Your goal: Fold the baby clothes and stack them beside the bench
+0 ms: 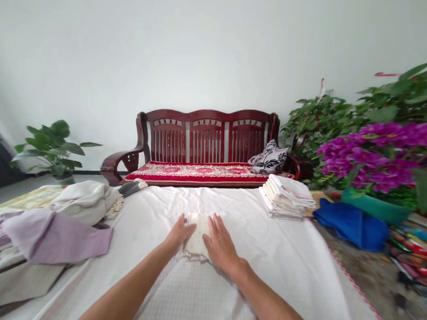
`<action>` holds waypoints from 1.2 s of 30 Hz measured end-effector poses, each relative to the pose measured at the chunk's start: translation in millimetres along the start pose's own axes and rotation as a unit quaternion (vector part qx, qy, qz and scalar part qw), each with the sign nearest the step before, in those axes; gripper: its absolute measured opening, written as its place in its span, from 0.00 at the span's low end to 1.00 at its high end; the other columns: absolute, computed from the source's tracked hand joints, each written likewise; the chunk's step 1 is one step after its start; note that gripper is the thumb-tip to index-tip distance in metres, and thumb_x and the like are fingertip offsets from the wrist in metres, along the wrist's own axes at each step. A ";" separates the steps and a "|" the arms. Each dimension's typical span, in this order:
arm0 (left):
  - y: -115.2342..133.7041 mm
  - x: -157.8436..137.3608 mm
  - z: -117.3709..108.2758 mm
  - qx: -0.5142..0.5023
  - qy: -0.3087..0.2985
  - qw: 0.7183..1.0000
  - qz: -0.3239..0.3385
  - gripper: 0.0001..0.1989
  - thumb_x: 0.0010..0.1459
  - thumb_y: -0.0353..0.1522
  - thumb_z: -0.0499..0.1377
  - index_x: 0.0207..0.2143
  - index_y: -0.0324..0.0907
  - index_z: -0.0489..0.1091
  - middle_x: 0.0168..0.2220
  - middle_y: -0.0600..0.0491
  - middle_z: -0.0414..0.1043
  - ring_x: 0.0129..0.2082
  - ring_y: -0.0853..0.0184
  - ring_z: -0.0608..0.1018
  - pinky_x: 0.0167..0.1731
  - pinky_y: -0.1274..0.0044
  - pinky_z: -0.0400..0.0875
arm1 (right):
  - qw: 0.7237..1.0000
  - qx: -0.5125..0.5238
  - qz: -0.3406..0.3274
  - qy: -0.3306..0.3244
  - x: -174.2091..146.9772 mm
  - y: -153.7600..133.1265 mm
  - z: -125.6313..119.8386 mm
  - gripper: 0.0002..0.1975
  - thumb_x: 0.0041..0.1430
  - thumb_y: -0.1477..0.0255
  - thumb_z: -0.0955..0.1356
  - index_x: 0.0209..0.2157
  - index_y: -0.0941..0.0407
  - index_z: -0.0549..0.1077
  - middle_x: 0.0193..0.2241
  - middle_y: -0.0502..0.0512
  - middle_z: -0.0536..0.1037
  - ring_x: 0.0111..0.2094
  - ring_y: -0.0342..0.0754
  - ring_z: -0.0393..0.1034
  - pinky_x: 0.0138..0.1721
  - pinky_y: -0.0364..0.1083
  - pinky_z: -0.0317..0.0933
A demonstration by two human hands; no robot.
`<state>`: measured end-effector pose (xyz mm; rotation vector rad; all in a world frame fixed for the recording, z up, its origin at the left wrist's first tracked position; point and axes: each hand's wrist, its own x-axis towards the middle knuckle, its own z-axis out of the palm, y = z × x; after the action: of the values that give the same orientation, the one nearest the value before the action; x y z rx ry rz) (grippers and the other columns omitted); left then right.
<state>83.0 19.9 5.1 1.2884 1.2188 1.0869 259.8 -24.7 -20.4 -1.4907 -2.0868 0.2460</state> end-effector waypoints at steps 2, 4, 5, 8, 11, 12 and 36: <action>12.8 -1.1 0.1 -0.079 -0.039 0.992 -0.088 0.23 0.47 0.36 0.68 0.45 0.35 0.71 0.39 0.43 0.80 0.38 0.58 0.81 0.36 0.73 0.75 | 0.997 0.062 0.040 0.026 -1.3 6.5 4.8 0.36 0.68 0.58 0.58 0.71 0.58 0.46 0.72 0.65 0.43 0.72 0.55 0.33 0.70 0.59 0.40; 21.8 -6.9 1.1 -0.099 -0.070 0.986 -0.118 0.18 0.44 0.37 0.69 0.35 0.35 0.73 0.29 0.47 0.78 0.29 0.62 0.79 0.29 0.75 0.73 | 0.985 0.134 0.090 0.052 -1.0 11.1 6.2 0.40 0.64 0.58 0.62 0.71 0.58 0.43 0.72 0.66 0.41 0.72 0.55 0.33 0.70 0.59 0.37; 24.6 -10.9 1.8 -0.107 -0.080 0.985 -0.107 0.17 0.43 0.37 0.70 0.32 0.35 0.73 0.27 0.48 0.77 0.27 0.63 0.78 0.28 0.76 0.72 | 0.975 0.173 0.117 0.070 -0.5 12.0 4.8 0.43 0.61 0.58 0.65 0.71 0.57 0.43 0.72 0.66 0.42 0.72 0.56 0.34 0.70 0.59 0.36; 28.4 -23.3 3.3 -0.167 -0.102 0.980 -0.047 0.20 0.41 0.37 0.72 0.35 0.37 0.73 0.28 0.51 0.78 0.28 0.65 0.78 0.30 0.77 0.71 | 0.924 0.320 0.173 0.117 -0.1 7.3 -9.6 0.49 0.52 0.57 0.72 0.69 0.54 0.48 0.69 0.65 0.54 0.70 0.60 0.45 0.68 0.60 0.43; 29.3 -30.8 3.9 -0.240 -0.119 0.963 -0.023 0.24 0.41 0.39 0.73 0.39 0.39 0.71 0.31 0.53 0.79 0.29 0.67 0.78 0.31 0.79 0.71 | 0.843 0.500 0.166 0.107 -4.0 -6.9 -33.8 0.46 0.47 0.58 0.76 0.64 0.52 0.58 0.59 0.62 0.71 0.61 0.61 0.64 0.62 0.60 0.57; 29.7 -31.9 4.2 -0.262 -0.120 0.957 -0.023 0.24 0.41 0.39 0.73 0.39 0.40 0.70 0.31 0.54 0.79 0.28 0.68 0.78 0.31 0.79 0.71 | 0.816 0.549 0.160 0.089 -6.0 -12.5 -41.9 0.43 0.47 0.59 0.77 0.62 0.53 0.61 0.55 0.61 0.75 0.57 0.60 0.69 0.59 0.59 0.61; -12.9 -49.0 23.7 -0.038 -0.160 0.986 0.035 0.25 0.56 0.43 0.61 0.51 0.38 0.68 0.32 0.53 0.72 0.31 0.67 0.75 0.33 0.75 0.70 | 0.778 0.556 0.272 0.106 -34.3 28.7 -183.5 0.28 0.49 0.68 0.75 0.53 0.57 0.74 0.44 0.62 0.83 0.44 0.61 0.79 0.51 0.59 0.70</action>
<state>101.4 -31.2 -8.2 1.3924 0.8902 0.9228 389.3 -76.3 107.2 -1.1637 -0.8726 1.2167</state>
